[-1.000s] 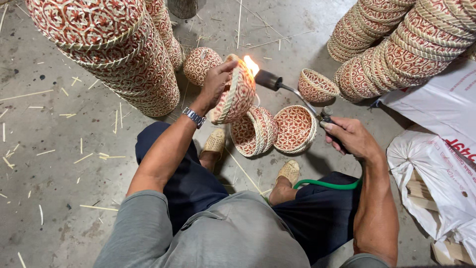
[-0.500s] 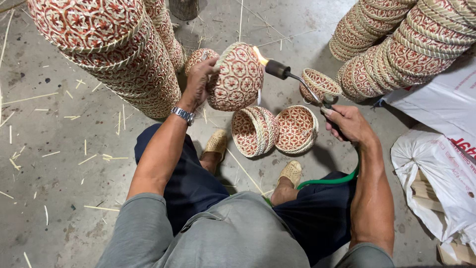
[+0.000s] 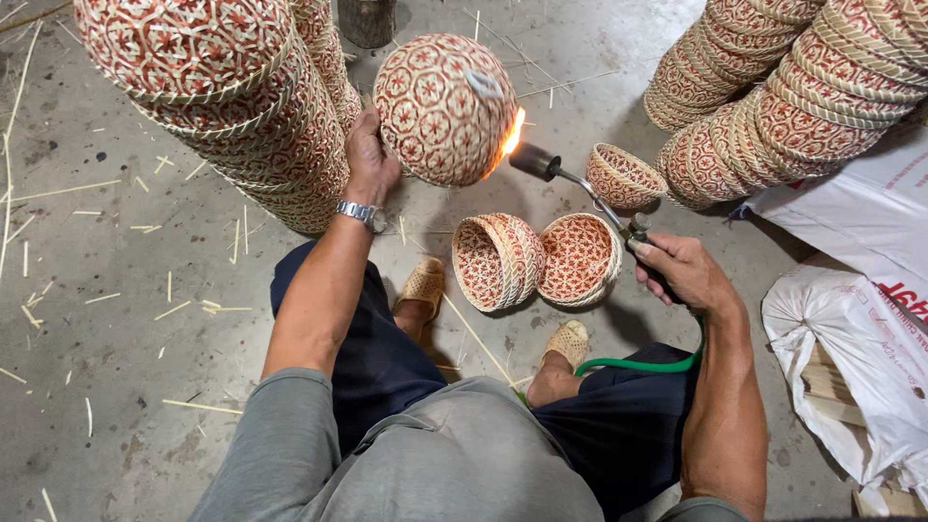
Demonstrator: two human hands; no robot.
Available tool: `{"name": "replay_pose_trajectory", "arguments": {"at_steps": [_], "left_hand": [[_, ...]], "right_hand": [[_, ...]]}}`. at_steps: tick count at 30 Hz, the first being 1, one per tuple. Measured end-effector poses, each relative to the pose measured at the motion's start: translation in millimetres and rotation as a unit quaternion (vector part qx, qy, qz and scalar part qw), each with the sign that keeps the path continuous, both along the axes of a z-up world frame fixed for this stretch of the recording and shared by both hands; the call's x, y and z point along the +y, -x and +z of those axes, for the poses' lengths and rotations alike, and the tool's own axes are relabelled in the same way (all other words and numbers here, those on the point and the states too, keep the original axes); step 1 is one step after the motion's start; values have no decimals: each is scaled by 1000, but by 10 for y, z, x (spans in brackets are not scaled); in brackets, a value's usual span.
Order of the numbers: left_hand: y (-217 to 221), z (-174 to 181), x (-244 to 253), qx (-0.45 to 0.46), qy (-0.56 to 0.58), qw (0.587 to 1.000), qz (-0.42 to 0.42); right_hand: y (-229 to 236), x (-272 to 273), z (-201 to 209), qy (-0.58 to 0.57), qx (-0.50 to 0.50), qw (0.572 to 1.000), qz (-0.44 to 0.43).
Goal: The person uses a handheld blowtorch to apply heat to the surface of woven baskets. They rotate the baskets to treat different areas and stack the finished items on the floor.
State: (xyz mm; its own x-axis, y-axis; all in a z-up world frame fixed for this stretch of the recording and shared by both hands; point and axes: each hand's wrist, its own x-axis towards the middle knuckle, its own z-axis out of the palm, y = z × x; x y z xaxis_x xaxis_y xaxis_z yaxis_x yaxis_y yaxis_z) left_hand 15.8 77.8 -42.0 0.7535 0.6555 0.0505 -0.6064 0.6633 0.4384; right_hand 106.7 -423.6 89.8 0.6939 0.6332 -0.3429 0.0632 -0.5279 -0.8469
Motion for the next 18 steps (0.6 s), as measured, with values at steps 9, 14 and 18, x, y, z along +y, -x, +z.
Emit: {"name": "replay_pose_trajectory", "arguments": {"at_steps": [9,14,18], "left_hand": [[-144,-273,-140,109,88,979,148],[-264,-815,-367,282,62,935,205],[-284,-1109,-694,333,169,912,169]], "right_hand": [[249,295,99,-6,-27,997,66],[89,276,72,-35,-116,991,-63],[-66,235,9,-89,-81,981,-152]]}}
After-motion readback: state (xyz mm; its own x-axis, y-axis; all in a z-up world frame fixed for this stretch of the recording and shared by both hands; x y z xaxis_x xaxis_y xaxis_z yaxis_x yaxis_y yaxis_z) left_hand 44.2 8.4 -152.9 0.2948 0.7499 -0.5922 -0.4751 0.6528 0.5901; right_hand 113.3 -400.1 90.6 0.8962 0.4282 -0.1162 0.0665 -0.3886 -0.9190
